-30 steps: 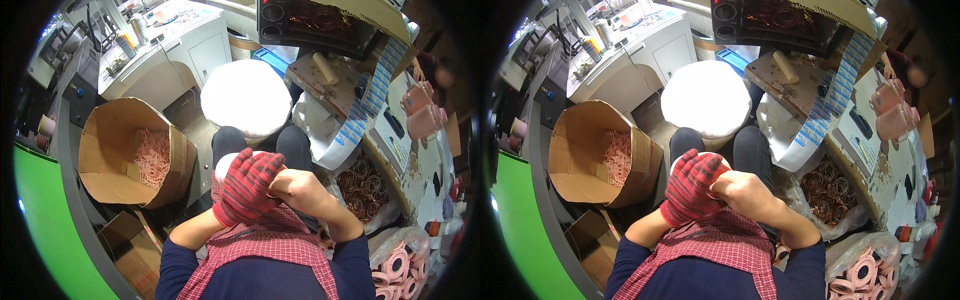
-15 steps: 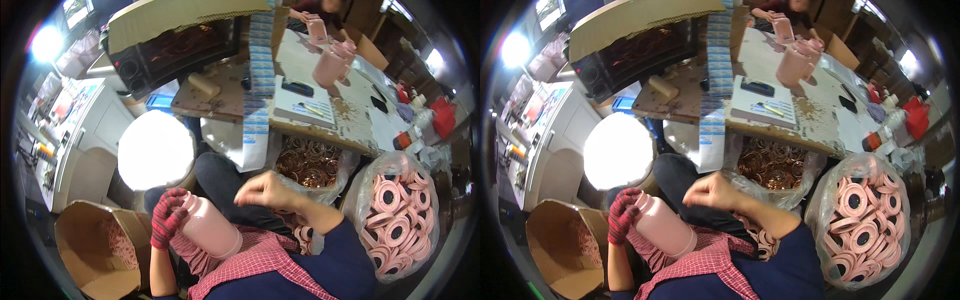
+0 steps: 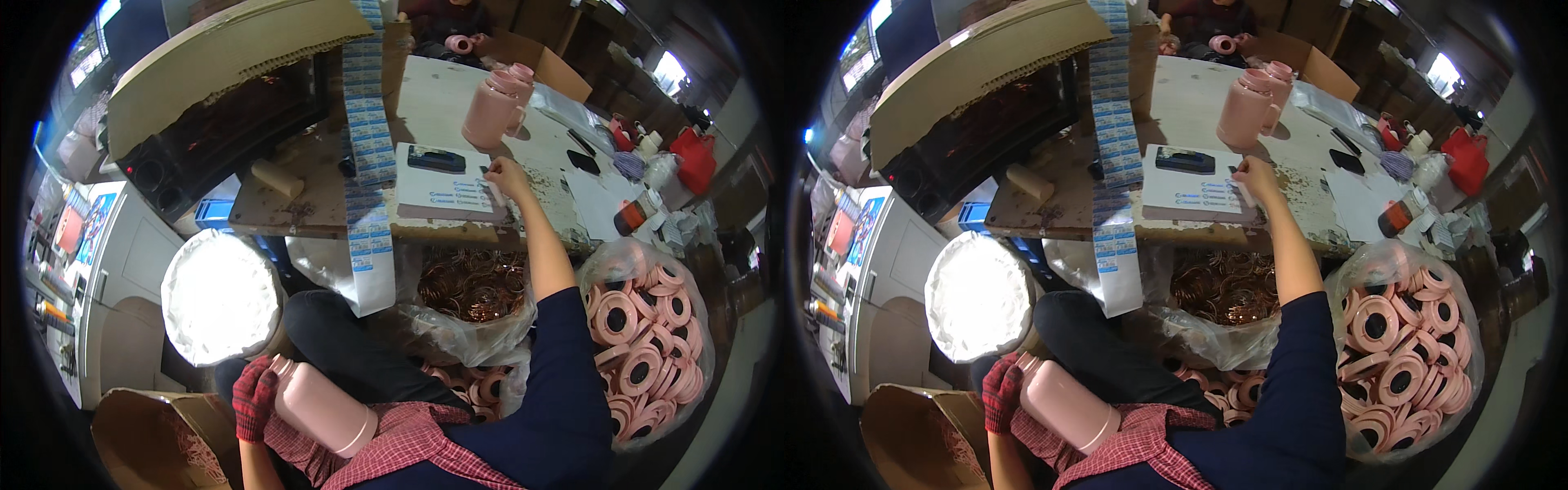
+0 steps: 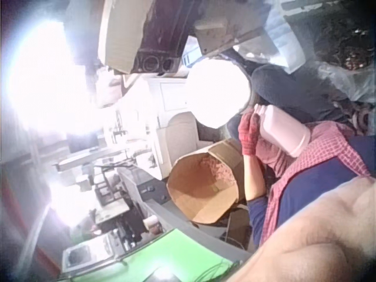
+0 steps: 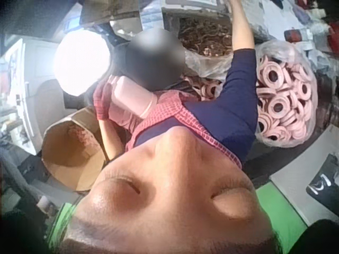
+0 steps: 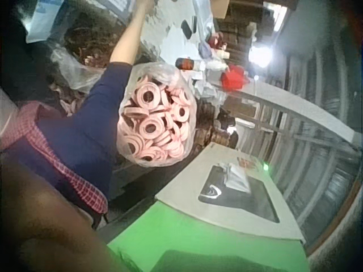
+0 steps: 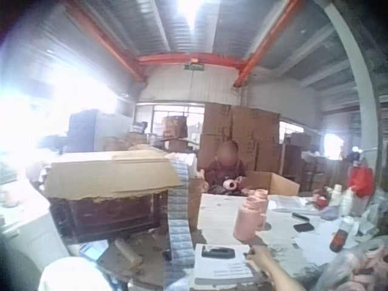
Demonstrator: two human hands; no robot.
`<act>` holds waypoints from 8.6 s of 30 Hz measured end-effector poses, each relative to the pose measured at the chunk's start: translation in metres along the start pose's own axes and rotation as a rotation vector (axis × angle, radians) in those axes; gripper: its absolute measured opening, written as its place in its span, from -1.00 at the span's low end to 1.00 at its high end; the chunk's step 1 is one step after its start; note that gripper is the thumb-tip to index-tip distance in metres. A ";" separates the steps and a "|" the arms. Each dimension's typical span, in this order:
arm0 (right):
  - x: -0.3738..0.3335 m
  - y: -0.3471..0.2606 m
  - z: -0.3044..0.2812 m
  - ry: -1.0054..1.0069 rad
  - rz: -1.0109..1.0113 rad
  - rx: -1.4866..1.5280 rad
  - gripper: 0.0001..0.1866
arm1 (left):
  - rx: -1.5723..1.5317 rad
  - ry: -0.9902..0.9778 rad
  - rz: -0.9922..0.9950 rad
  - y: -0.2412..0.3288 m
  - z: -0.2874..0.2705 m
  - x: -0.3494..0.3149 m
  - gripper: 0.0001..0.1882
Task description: The person sits on the floor and repeatedly assembles pink mugs by inserting a black ring into the mug opening, applying a label to the side, and placing the finished mug into a cardboard box. The person handles mugs, rings, labels, and a box of packing material.
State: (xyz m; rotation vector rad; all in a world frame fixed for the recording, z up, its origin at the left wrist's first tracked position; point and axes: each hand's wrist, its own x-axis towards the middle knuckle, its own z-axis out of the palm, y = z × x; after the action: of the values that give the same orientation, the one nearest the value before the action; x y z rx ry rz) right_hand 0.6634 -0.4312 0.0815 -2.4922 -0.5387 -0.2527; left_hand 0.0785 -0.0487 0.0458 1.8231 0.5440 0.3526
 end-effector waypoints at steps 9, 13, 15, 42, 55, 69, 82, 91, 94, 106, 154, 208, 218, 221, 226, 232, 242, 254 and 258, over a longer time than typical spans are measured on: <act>-0.002 0.063 -0.008 -0.020 0.023 -0.133 -0.65 | 0.221 -0.014 0.059 -0.019 -0.009 0.000 -0.74; -0.003 0.060 -0.005 -0.024 0.122 -0.146 -0.60 | 0.338 0.048 0.083 -0.011 -0.006 0.006 -0.69; -0.001 0.052 -0.004 -0.037 0.067 -0.147 -0.58 | 0.341 0.047 0.036 -0.007 -0.004 0.009 -0.67; -0.005 0.049 -0.012 -0.045 0.222 -0.197 -0.46 | 0.151 0.183 -0.082 -0.023 0.004 -0.007 -0.65; -0.043 -0.099 -0.011 0.152 0.117 0.424 -0.73 | -0.175 0.338 0.050 -0.027 0.024 -0.027 -0.40; -0.343 -0.308 0.153 -0.851 0.045 1.086 -0.78 | -0.271 0.537 0.039 -0.038 0.073 -0.072 -0.38; -0.354 -0.314 0.145 -0.686 -0.031 0.863 -0.71 | -0.224 0.623 0.035 -0.035 0.077 -0.070 -0.47; -0.354 -0.314 0.149 -0.639 -0.119 0.854 -0.76 | -0.252 0.587 0.055 -0.036 0.075 -0.072 -0.49; -0.353 -0.315 0.149 -0.662 -0.058 0.851 -0.73 | -0.299 0.591 0.037 -0.034 0.074 -0.072 -0.51; -0.349 -0.307 0.155 -0.689 -0.017 0.822 -0.74 | -0.239 0.594 -0.040 -0.022 0.077 -0.063 -0.36; -0.212 -0.193 0.178 0.025 -0.115 0.982 -0.88 | 0.199 0.107 0.499 0.022 0.046 -0.026 -0.77; -0.446 0.025 0.162 -0.801 0.202 -0.016 -0.71 | 0.105 0.155 -0.207 -0.026 -0.003 0.018 -0.53; -0.519 0.135 0.291 -1.087 0.587 0.226 -0.45 | 0.273 -0.003 -0.162 0.028 -0.025 -0.027 -0.59; -0.534 0.137 0.287 -1.002 0.653 0.095 -0.44 | 0.282 0.052 -0.153 0.028 -0.020 -0.035 -0.60; -0.530 0.102 0.242 -0.664 0.282 -0.170 -0.40 | 0.225 0.091 -0.191 0.034 -0.032 -0.037 -0.60; -0.440 -0.005 0.127 -0.626 0.174 0.125 -0.48 | -0.057 0.382 -0.114 0.033 -0.054 -0.038 -0.45; -0.285 -0.238 0.082 -0.692 0.254 1.215 -0.32 | -0.809 0.274 -0.185 -0.035 0.010 -0.051 -0.35; -0.286 -0.309 0.117 -1.123 -0.355 1.028 0.37 | -0.574 0.682 0.080 -0.028 -0.015 -0.113 -0.36; -0.276 -0.310 0.107 -0.970 -0.717 0.842 0.37 | -0.707 0.685 0.075 -0.033 -0.021 -0.096 -0.47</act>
State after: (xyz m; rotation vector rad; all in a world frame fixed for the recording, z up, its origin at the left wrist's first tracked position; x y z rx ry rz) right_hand 0.2884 -0.2248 0.0662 -1.3779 -1.5254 0.8067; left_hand -0.0195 -0.0739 0.0239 1.0094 0.6987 1.0907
